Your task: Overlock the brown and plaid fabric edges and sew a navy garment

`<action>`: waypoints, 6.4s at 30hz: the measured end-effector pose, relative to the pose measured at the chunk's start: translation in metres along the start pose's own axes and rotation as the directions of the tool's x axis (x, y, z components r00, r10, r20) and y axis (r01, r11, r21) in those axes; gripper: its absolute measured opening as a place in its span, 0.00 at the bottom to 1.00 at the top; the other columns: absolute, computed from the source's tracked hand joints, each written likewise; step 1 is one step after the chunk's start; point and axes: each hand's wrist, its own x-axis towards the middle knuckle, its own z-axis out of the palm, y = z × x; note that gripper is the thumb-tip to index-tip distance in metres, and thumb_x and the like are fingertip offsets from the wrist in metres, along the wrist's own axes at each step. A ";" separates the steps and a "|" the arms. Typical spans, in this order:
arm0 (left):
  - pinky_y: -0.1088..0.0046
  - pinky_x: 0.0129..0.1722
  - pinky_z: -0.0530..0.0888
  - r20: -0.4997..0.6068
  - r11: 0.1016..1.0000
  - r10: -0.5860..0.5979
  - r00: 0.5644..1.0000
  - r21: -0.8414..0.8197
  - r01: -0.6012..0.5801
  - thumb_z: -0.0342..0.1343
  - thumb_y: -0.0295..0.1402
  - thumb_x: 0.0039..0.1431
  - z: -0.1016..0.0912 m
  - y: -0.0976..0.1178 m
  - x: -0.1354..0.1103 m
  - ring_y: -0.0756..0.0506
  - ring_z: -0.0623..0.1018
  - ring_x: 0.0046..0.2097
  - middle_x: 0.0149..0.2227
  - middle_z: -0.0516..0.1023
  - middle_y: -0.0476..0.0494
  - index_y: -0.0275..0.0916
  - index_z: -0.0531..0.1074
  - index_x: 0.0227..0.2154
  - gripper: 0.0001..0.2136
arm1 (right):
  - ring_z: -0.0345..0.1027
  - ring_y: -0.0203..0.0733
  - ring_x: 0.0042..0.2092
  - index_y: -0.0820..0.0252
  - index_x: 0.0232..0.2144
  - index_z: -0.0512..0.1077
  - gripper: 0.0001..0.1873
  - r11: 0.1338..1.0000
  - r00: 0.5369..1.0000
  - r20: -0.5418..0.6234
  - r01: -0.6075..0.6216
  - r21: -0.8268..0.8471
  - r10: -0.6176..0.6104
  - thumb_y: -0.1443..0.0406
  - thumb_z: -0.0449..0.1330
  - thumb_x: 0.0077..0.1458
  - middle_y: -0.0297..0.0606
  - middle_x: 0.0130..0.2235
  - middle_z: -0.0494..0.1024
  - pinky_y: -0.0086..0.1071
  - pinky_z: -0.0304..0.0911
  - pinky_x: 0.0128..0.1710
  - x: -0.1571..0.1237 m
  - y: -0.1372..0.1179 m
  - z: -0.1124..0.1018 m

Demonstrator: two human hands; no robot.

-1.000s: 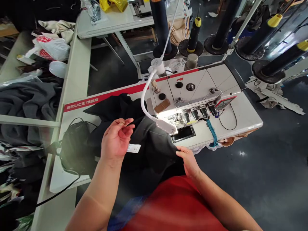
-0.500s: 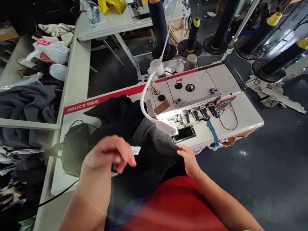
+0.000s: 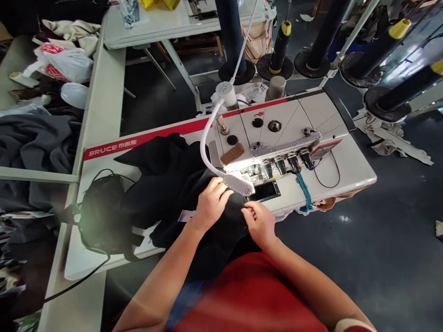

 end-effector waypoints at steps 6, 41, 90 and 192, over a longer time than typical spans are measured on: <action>0.72 0.38 0.73 0.186 0.978 0.043 0.981 0.195 -0.080 0.53 0.28 0.58 -0.005 0.001 0.008 0.44 0.76 0.43 0.44 0.73 0.43 0.40 0.73 0.36 0.06 | 0.57 0.35 0.24 0.55 0.20 0.70 0.16 0.970 0.975 0.027 -0.216 -0.115 0.221 0.52 0.59 0.50 0.29 0.18 0.67 0.29 0.50 0.27 0.020 -0.009 0.029; 0.71 0.34 0.65 0.137 0.936 0.272 0.953 0.191 -0.295 0.46 0.26 0.59 -0.007 -0.019 0.015 0.48 0.69 0.30 0.24 0.69 0.46 0.38 0.69 0.23 0.11 | 0.33 0.27 0.18 0.58 0.21 0.54 0.10 0.092 0.419 0.906 -0.906 0.413 0.059 0.66 0.54 0.47 0.23 0.18 0.46 0.23 0.35 0.17 -0.009 -0.066 0.009; 0.73 0.45 0.68 0.055 0.971 -0.025 0.998 -0.237 0.037 0.51 0.27 0.57 -0.053 -0.028 0.027 0.50 0.72 0.40 0.37 0.71 0.47 0.40 0.75 0.33 0.07 | 0.52 0.32 0.26 0.60 0.24 0.63 0.14 0.957 0.928 0.356 -0.193 0.219 0.106 0.57 0.59 0.52 0.29 0.24 0.59 0.26 0.49 0.26 0.002 -0.031 -0.008; 0.79 0.24 0.64 0.606 0.668 -0.211 0.767 -0.484 0.565 0.50 0.31 0.56 -0.046 0.005 0.017 0.54 0.66 0.27 0.31 0.64 0.50 0.35 0.74 0.30 0.09 | 0.55 0.29 0.19 0.61 0.35 0.70 0.19 0.771 0.857 0.503 -0.393 0.501 0.110 0.52 0.49 0.59 0.31 0.22 0.67 0.24 0.50 0.18 0.014 -0.046 0.003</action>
